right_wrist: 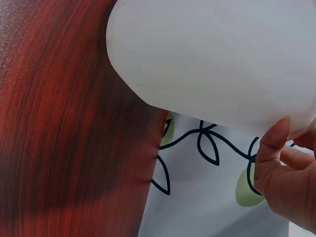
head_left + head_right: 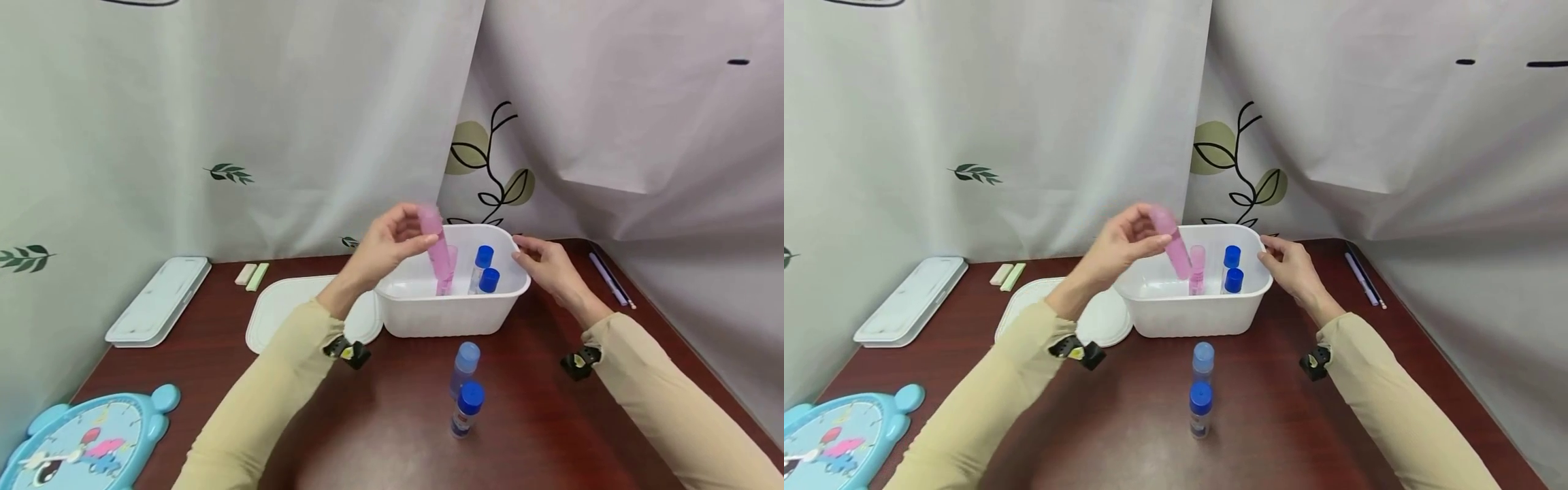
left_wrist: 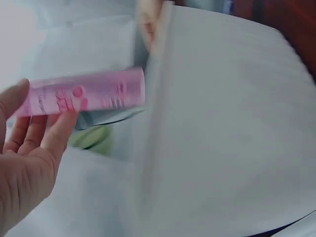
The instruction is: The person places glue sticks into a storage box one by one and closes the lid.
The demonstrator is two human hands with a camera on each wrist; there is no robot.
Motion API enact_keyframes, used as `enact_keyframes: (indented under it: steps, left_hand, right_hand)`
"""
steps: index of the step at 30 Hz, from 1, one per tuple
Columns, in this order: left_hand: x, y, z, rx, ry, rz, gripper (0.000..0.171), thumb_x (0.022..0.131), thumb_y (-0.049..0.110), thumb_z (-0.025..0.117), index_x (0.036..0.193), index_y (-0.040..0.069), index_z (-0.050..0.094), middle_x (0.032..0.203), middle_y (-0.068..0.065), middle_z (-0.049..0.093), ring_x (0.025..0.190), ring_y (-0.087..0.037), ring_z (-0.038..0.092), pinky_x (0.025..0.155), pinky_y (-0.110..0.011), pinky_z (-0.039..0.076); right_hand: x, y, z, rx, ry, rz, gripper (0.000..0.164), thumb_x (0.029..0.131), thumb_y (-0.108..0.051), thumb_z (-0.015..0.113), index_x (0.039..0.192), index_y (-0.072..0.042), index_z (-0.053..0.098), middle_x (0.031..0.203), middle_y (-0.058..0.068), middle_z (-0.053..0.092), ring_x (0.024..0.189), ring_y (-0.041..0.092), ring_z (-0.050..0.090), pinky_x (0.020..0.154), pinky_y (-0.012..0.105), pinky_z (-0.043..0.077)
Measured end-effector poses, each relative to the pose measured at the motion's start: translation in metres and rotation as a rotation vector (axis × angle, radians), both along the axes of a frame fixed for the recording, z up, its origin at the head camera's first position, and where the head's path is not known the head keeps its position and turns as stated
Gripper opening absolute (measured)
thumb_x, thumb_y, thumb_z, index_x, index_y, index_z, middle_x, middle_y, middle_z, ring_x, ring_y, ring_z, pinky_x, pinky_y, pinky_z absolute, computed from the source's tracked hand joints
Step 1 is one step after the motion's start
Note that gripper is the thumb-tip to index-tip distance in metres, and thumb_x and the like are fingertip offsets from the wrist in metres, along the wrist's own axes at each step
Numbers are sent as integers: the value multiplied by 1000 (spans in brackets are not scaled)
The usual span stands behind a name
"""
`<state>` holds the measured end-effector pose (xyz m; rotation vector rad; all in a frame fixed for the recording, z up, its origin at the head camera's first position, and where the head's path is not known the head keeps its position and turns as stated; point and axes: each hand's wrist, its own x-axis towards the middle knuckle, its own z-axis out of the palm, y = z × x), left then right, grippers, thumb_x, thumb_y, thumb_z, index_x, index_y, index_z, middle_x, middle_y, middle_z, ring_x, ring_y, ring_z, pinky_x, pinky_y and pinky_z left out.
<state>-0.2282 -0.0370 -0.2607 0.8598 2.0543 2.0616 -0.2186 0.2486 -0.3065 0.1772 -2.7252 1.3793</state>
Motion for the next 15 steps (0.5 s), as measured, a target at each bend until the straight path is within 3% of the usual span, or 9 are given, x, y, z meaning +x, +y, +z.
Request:
enact_keyframes:
  steps: [3, 8, 15]
  left_hand:
    - [-14, 17, -18, -83, -59, 25, 34, 85, -4, 64, 116, -5, 52, 112, -21, 60, 97, -22, 63, 87, -33, 53]
    - [-28, 32, -41, -238, -135, 11, 35, 83, -4, 66, 115, -6, 52, 113, -22, 61, 102, -27, 62, 87, -31, 53]
    - [-32, 42, -45, -480, -73, 10, 38, 79, 1, 73, 114, 1, 58, 108, -13, 64, 102, -22, 60, 88, -27, 51]
  right_hand:
    - [0, -1, -1, 3, 7, 0, 46, 98, -14, 48, 138, 7, 39, 119, 27, 52, 100, 33, 53, 72, 10, 48]
    - [0, -3, -3, 10, 13, 2, 45, 98, -14, 49, 137, 7, 40, 118, 27, 53, 101, 33, 54, 71, 9, 47]
    - [1, -1, -1, 8, 20, -9, 46, 98, -14, 49, 137, 7, 41, 116, 26, 53, 100, 31, 53, 70, 5, 45]
